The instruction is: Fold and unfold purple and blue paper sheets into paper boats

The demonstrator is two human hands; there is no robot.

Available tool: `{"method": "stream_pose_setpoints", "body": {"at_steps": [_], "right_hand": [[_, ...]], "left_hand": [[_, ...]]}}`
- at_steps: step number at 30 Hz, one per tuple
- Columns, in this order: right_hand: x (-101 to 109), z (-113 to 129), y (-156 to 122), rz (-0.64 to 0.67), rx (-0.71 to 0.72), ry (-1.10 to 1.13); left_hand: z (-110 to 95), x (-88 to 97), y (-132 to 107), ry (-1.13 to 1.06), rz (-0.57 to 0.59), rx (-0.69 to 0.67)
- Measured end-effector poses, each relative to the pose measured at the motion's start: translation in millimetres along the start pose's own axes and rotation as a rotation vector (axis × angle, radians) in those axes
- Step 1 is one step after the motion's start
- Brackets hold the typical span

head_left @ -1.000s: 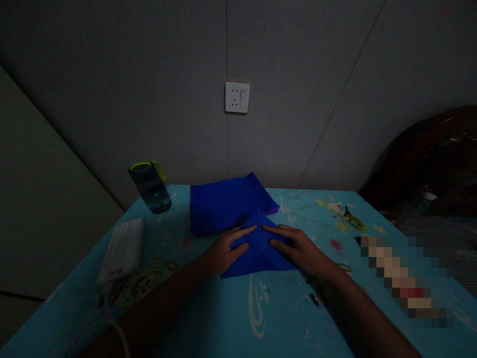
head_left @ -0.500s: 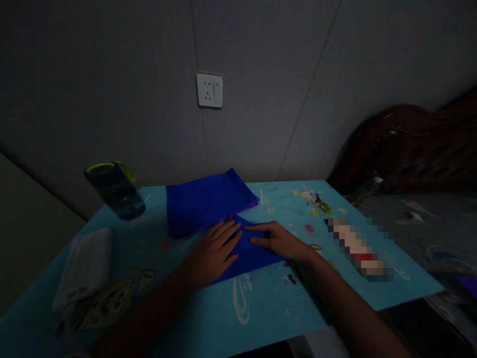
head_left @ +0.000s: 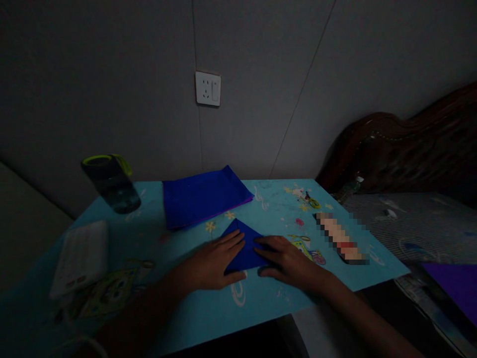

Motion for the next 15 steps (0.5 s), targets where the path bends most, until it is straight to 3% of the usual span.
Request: {"method": "stream_pose_setpoints", "body": {"at_steps": [6, 15], "right_hand": [[7.0, -4.6, -2.5, 0.029, -0.05, 0.036], [7.6, 0.9, 5.4, 0.029, -0.094, 0.021]], "left_hand": [[-1.5, 7.2, -0.3, -0.068, 0.054, 0.005], [6.4, 10.0, 3.4, -0.225, -0.032, 0.002]]}}
Point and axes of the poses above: each hand's wrist, its own y-axis towards the middle knuckle, its own x-axis out of the back of the hand, z = x × y, the point moved 2 cm from there along y, towards the middle knuckle, and after that the axes turned 15 degrees about -z, right-handed, at the moved point
